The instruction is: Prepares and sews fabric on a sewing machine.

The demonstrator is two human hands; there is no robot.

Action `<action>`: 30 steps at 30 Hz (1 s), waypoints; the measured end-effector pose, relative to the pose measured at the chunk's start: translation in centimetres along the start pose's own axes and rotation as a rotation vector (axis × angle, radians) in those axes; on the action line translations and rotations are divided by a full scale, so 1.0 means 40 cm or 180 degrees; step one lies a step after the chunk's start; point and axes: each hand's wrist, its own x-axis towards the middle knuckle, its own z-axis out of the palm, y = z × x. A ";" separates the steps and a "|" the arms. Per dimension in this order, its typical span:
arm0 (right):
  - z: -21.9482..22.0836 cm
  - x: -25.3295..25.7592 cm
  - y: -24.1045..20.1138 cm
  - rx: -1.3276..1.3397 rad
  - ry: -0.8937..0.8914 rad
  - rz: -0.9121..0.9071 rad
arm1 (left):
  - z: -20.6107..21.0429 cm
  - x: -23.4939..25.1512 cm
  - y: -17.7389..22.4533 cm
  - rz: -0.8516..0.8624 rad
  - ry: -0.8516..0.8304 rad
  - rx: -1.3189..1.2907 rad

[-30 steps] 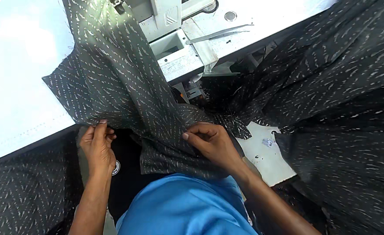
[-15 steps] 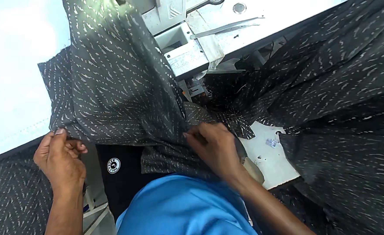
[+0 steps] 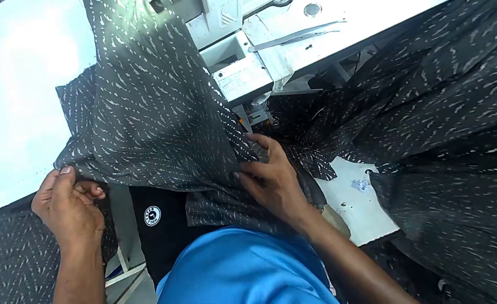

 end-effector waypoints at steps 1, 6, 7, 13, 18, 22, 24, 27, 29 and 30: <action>0.009 0.005 0.020 0.0037 0.0016 0.0168 | 0.001 0.005 0.003 0.0015 -0.0007 -0.0012; 0.033 0.040 0.119 0.0879 -0.0337 0.0961 | -0.007 0.027 0.011 0.0042 0.0010 0.0029; 0.031 0.041 0.126 0.0941 -0.0349 0.1020 | -0.007 0.032 0.015 0.0036 0.0017 0.0046; -0.006 -0.016 0.103 0.1259 -0.0270 0.1308 | -0.007 0.059 0.032 0.0042 0.0142 0.0246; -0.011 -0.034 0.085 0.1577 0.0088 0.1493 | -0.015 0.082 0.032 0.0026 0.0070 0.0323; -0.007 -0.049 0.071 0.1724 0.0215 0.1659 | -0.017 0.094 0.034 0.0088 0.0049 0.0395; -0.002 -0.047 0.069 0.1677 0.0245 0.1709 | -0.015 0.097 0.036 0.0063 0.0087 0.0421; 0.001 -0.037 0.067 0.1598 0.0242 0.1749 | -0.018 0.106 0.039 0.0044 0.0124 0.0423; -0.004 -0.041 0.055 0.1443 0.0211 0.1717 | -0.028 0.107 0.043 -0.0061 0.0140 0.0333; -0.013 -0.049 0.040 0.1356 0.0172 0.1671 | -0.036 0.107 0.051 -0.0174 0.0147 0.0241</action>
